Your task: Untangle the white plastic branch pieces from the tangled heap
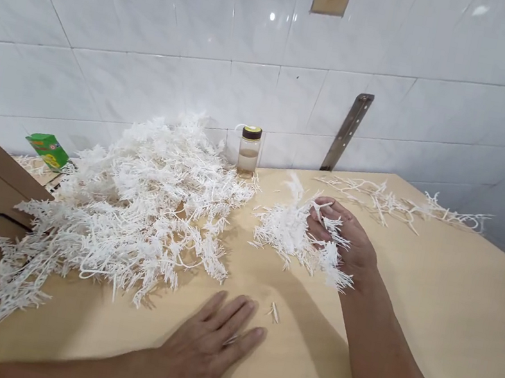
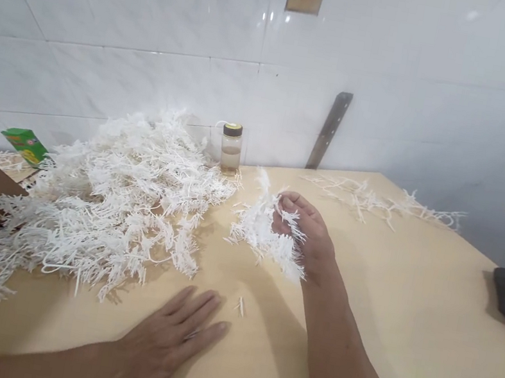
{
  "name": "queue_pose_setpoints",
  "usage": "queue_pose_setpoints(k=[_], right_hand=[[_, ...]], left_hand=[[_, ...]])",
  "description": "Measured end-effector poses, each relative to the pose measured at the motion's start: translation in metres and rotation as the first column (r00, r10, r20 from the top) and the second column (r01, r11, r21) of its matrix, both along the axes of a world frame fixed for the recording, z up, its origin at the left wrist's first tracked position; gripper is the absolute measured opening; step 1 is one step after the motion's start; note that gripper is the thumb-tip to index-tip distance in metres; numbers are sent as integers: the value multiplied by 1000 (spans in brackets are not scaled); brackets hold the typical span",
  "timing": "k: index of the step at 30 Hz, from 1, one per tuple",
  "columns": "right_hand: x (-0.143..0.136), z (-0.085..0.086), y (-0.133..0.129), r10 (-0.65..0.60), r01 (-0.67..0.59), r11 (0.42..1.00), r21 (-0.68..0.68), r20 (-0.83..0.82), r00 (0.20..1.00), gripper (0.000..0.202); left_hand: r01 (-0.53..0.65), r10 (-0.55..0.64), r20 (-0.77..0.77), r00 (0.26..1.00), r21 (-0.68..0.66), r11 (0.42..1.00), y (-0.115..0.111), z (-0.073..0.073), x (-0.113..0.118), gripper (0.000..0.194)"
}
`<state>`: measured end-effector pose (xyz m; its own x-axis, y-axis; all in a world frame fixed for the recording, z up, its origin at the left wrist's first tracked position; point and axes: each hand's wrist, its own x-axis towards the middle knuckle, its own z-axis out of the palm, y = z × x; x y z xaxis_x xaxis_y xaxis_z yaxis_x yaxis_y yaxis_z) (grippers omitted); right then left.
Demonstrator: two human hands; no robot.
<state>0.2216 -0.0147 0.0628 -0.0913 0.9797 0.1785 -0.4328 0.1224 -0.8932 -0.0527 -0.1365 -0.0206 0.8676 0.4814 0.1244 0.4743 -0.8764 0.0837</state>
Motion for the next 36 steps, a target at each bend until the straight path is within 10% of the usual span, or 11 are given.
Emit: queue_pose_setpoints(k=[8,13,21,24,30,36], right_hand=[[6,-4,4,-46,48,999,-22,83,995,22],[9,0,0,-16,16,1000,-7,16,1000,20],[-12,2,-10,143,-143,990,-3,4,990,18],[-23,-8,-6,233,-233,972,-27,0,972,20],[-47,-29,1,383,-371,921,-116,108,917,25],[-64,-40,1,374,-328,909,-256,159,914,34]], left_hand=[[-94,82,212,974,50,994,84,10,110,68],[-136,67,356,932,173,976,81,24,67,28],[-493,458,236,857,124,861,123,19,-50,30],[-666,663,246,707,-82,741,135,27,-54,27],[-395,558,684,469,-403,826,114,73,-3,36],[-117,378,387,841,-551,826,107,96,14,58]])
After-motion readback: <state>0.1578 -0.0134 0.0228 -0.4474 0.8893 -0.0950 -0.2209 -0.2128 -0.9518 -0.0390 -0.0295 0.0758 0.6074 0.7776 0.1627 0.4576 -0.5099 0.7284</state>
